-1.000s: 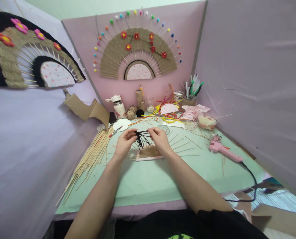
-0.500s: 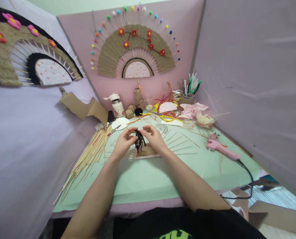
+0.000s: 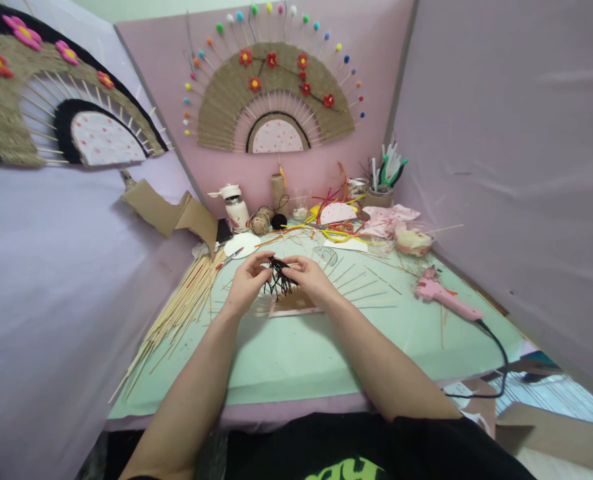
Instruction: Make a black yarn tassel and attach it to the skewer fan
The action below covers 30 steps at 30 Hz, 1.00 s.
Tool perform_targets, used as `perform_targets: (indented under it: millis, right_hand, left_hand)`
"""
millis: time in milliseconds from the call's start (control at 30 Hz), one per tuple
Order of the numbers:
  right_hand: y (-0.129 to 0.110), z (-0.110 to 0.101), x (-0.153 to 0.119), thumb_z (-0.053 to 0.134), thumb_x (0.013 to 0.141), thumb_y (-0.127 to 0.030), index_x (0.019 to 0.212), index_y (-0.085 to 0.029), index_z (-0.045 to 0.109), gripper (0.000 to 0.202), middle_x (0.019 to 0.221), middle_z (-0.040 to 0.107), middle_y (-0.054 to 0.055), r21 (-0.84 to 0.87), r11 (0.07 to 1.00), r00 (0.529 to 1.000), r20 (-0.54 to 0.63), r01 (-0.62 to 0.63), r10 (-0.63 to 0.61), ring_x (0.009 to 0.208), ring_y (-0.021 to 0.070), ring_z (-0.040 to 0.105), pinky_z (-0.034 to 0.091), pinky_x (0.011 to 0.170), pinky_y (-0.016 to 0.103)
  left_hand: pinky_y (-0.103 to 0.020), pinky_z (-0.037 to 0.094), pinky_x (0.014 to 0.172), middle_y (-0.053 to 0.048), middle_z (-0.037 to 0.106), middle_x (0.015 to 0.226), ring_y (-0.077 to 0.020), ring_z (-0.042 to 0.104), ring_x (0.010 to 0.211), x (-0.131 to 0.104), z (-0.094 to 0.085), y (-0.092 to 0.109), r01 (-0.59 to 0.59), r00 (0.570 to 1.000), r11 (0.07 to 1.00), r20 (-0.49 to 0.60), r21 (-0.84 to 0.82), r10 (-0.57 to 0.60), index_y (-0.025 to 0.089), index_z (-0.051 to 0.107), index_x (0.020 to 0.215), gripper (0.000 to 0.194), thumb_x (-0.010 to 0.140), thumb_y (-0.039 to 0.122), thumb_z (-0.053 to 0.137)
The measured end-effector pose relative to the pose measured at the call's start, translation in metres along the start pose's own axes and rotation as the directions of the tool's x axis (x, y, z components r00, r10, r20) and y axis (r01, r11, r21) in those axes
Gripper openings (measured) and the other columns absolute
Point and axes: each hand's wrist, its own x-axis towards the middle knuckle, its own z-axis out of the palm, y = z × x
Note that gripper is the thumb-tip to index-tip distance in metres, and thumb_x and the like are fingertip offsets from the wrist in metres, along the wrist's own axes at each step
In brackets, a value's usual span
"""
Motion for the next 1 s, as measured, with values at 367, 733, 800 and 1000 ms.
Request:
perform_targets:
  millis: [367, 733, 800, 1000]
  right_hand:
    - [0.001, 0.002, 0.001, 0.076, 0.060, -0.022, 0.098, -0.020, 0.063, 0.041, 0.077, 0.070, -0.003, -0.010, 1.000, 1.000, -0.005, -0.023, 0.023, 0.062, 0.0105, 0.059, 0.042, 0.060, 0.024]
    - [0.001, 0.004, -0.001, 0.066, 0.063, -0.018, 0.097, -0.020, 0.060, 0.034, 0.072, 0.064, -0.004, -0.034, 0.998, 0.985, 0.162, -0.052, 0.057, 0.057, 0.0082, 0.050, 0.036, 0.056, 0.022]
    - [-0.001, 0.004, -0.003, 0.062, 0.064, -0.017, 0.095, -0.019, 0.060, 0.031, 0.071, 0.063, -0.004, -0.098, 0.994, 0.976, 0.203, -0.055, 0.074, 0.056, 0.0076, 0.048, 0.032, 0.055, 0.022]
    - [-0.008, 0.008, -0.009, 0.057, 0.063, -0.019, 0.077, -0.017, 0.060, 0.015, 0.069, 0.060, -0.004, -0.295, 0.955, 0.955, 0.281, -0.005, 0.092, 0.066, 0.0108, 0.050, 0.035, 0.063, 0.024]
  left_hand:
    - [-0.023, 0.045, 0.061, -0.002, 0.066, 0.085, -0.0095, 0.057, 0.063, 0.003, 0.000, -0.004, 0.012, 0.999, 0.999, -0.031, -0.043, -0.014, 0.016, 0.065, 0.101, 0.028, 0.074, 0.023, 0.063]
    - [-0.029, 0.050, 0.073, 0.000, 0.065, 0.078, -0.0121, 0.062, 0.074, 0.004, -0.002, -0.005, 0.093, 0.985, 0.928, -0.104, -0.360, -0.139, 0.017, 0.065, 0.094, 0.040, 0.059, 0.029, 0.080]
    - [-0.027, 0.050, 0.072, 0.001, 0.064, 0.077, -0.0111, 0.061, 0.073, 0.004, -0.003, -0.001, 0.080, 0.979, 0.919, -0.142, -0.385, -0.145, 0.017, 0.065, 0.093, 0.040, 0.057, 0.027, 0.080]
    - [-0.024, 0.048, 0.070, 0.001, 0.064, 0.079, -0.0106, 0.061, 0.075, 0.004, -0.007, 0.007, 0.027, 0.967, 0.906, -0.218, -0.422, -0.130, 0.017, 0.065, 0.090, 0.033, 0.060, 0.024, 0.077]
